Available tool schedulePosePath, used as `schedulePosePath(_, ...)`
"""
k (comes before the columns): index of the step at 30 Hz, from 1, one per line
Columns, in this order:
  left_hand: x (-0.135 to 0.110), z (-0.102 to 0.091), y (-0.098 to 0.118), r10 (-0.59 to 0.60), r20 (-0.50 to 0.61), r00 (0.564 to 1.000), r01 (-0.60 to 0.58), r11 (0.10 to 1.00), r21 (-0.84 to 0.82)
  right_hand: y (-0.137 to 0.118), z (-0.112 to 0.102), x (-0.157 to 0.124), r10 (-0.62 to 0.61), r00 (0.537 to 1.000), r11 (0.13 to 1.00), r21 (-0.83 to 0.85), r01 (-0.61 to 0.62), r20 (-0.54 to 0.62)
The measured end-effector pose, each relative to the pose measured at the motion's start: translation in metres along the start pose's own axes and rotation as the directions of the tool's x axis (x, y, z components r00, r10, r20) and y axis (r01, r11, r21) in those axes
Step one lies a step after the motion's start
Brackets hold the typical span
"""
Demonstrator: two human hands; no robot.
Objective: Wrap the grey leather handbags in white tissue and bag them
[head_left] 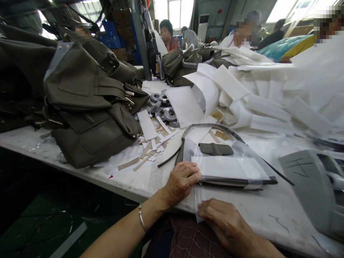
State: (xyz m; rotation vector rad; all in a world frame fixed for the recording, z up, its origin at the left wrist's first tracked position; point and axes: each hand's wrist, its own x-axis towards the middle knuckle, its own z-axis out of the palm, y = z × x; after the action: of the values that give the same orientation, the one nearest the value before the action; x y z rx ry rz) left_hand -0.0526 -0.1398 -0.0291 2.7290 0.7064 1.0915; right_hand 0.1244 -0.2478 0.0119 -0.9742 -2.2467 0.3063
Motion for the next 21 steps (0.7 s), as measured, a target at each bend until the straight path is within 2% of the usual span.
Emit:
schedulePosePath(3, 0.000, 0.001, 0.003, 0.003, -0.005, 1.000, -0.003, 1.000, 0.014, 0.000, -0.013, 0.016, -0.015, 1.000, 1.000, 0.022, 0.015, -0.020)
schedulePosePath(5, 0.000, 0.001, 0.007, -0.013, -0.035, 0.999, 0.014, 1.000, 0.009, 0.005, -0.023, 0.032, -0.032, 0.998, 0.999, -0.019, 0.031, -0.045)
schedulePosePath(7, 0.000, -0.002, 0.013, -0.051, -0.072, 0.996, 0.050, 0.999, -0.012, 0.015, -0.032, 0.049, -0.032, 0.997, 0.997, -0.078, 0.027, -0.068)
schedulePosePath(9, 0.001, -0.008, 0.019, -0.127, -0.075, 0.989, 0.124, 0.991, -0.048, 0.029, -0.036, 0.062, 0.017, 0.998, 0.991, -0.129, -0.026, -0.065)
schedulePosePath(14, 0.008, -0.021, 0.030, -0.360, -0.038, 0.932, 0.350, 0.924, -0.155, 0.063, -0.034, 0.075, 0.219, 0.973, 0.964, -0.169, -0.206, 0.068)
schedulePosePath(17, 0.014, -0.017, 0.032, -0.416, -0.118, 0.901, 0.397, 0.904, -0.156, 0.074, -0.029, 0.076, 0.265, 0.955, 0.957, -0.155, -0.244, 0.133)
schedulePosePath(21, 0.019, -0.007, 0.031, -0.432, -0.173, 0.885, 0.418, 0.901, -0.112, 0.081, -0.023, 0.076, 0.327, 0.930, 0.943, -0.123, -0.310, 0.168)
